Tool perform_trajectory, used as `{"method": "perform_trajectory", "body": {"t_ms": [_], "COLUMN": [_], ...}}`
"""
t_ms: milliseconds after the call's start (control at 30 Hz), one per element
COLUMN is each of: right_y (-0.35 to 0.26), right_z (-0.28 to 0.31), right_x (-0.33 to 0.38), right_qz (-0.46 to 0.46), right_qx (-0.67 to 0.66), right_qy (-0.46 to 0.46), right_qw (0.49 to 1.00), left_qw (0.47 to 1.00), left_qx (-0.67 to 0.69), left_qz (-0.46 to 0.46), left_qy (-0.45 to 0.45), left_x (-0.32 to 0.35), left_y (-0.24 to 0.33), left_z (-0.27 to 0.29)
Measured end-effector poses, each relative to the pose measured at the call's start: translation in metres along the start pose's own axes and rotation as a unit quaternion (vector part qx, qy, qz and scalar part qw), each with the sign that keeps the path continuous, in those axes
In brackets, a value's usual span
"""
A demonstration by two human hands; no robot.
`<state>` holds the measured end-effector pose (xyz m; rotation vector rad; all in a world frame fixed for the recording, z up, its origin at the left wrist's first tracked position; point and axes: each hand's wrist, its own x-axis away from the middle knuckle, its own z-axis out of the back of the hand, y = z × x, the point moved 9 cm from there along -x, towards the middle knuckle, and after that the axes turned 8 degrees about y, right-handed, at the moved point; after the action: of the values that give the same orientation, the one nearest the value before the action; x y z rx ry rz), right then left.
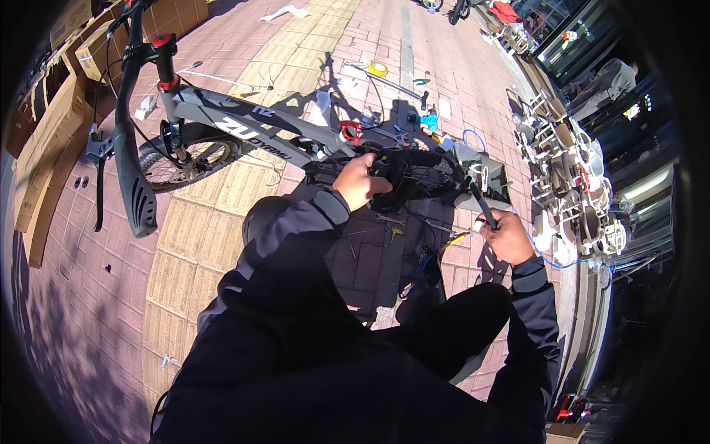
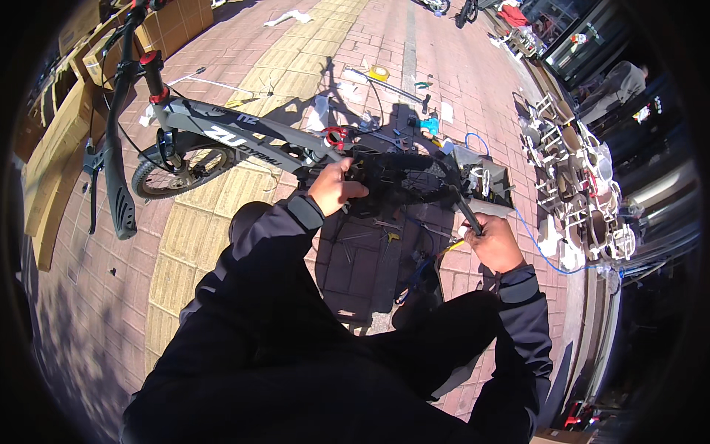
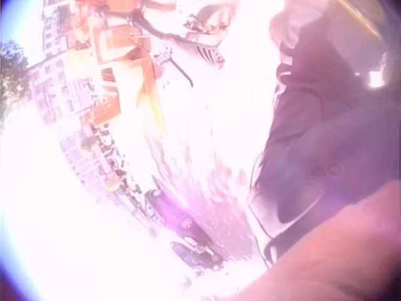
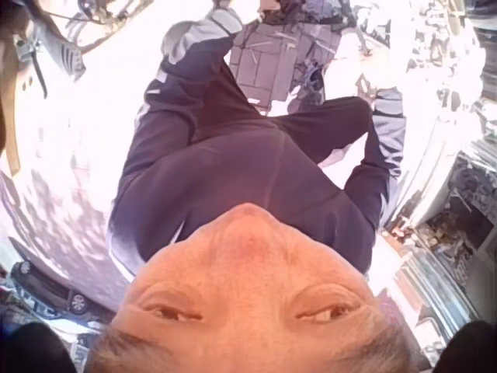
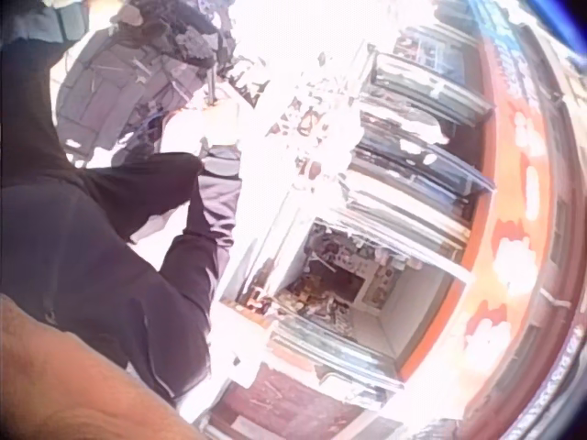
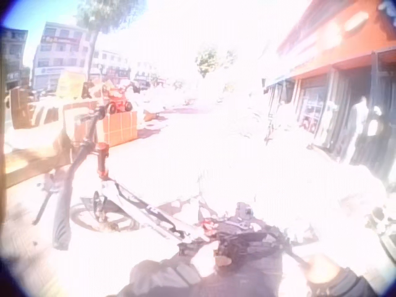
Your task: The person assembles a bicycle by attaching the rear wheel, installing the derailleur, and mounting the seat post. They use a wrench and screwdriver to secure components and adjust the drivetrain.
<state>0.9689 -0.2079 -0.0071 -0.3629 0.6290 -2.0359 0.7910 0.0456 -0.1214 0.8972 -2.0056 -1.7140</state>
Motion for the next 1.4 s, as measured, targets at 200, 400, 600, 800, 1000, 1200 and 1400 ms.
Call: {"method": "perform_trajectory", "body": {"t_ms": [200,400,600,800,1000,1200,1400], "right_y": [-0.103,-0.120,-0.126,-0.095,-0.022,-0.014,-0.024], "right_z": [0.008,-0.055,-0.152,-0.200,-0.231,-0.209,-0.209], "right_x": [0.012,-0.012,-0.048,-0.084,-0.094,-0.105,-0.107], "right_qz": [0.103,0.146,0.193,0.132,-0.070,0.017,0.070], "right_qx": [0.029,0.034,-0.115,-0.303,-0.376,-0.243,-0.262], "right_qy": [0.059,-0.017,-0.168,-0.224,-0.181,-0.092,-0.063], "right_qw": [0.993,0.989,0.960,0.917,0.906,0.966,0.961], "left_qw": [0.988,0.964,0.980,0.963,0.924,0.918,0.921], "left_qx": [-0.048,0.039,0.051,0.068,0.150,0.129,0.178], "left_qz": [0.083,0.137,0.135,0.255,0.352,0.374,0.335], "left_qy": [-0.118,-0.226,-0.134,-0.053,0.012,0.029,0.084], "left_x": [0.027,0.058,0.088,0.076,0.052,0.040,0.040], "left_y": [-0.027,-0.044,-0.019,-0.011,-0.066,-0.100,-0.103], "left_z": [-0.024,-0.021,0.013,0.033,0.027,0.014,0.022]}}
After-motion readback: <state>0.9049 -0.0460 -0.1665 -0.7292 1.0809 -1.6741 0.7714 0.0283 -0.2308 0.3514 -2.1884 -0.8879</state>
